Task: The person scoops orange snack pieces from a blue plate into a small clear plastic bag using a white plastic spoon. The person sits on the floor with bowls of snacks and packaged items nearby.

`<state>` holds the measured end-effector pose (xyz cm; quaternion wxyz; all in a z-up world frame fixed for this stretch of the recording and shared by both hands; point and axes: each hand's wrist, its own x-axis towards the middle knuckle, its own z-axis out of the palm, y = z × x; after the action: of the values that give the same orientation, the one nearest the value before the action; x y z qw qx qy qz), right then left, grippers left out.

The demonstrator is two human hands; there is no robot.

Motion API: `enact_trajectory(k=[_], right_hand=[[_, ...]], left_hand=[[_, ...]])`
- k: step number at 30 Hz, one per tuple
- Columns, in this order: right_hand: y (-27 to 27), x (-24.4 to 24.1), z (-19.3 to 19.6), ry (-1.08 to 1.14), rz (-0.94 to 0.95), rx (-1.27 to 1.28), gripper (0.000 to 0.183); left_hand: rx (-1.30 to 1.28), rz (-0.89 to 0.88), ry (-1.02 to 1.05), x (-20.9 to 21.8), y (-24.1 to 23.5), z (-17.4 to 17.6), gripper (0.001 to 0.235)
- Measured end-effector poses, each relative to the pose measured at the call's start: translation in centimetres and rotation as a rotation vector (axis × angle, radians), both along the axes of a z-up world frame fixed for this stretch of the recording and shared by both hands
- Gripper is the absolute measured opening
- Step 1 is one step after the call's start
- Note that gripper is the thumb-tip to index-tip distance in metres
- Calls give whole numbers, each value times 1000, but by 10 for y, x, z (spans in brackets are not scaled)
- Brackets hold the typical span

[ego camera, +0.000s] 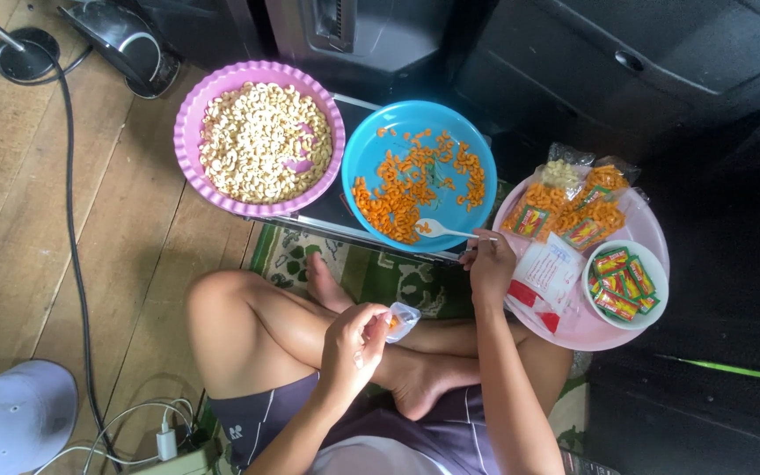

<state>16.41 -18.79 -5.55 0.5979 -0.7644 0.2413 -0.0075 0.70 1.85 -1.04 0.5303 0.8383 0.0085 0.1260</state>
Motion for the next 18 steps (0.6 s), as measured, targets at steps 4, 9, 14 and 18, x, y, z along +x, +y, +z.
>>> enact_trajectory(k=[4,9,14,18], right_hand=[[-10,-1,-8,-65,-51,72,26],[-23,-8,6,-99,-105,60,20],[-31,-39,43,-216,-81,121,21],[-51,-69,49,-284,-73,310,18]], left_hand=[[-27,0,25,0,-1,1,8],[-43,3,47,2,-7,0,7],[-18,0,37,5,-13,7,9],[2,3,38,8,-20,15,6]])
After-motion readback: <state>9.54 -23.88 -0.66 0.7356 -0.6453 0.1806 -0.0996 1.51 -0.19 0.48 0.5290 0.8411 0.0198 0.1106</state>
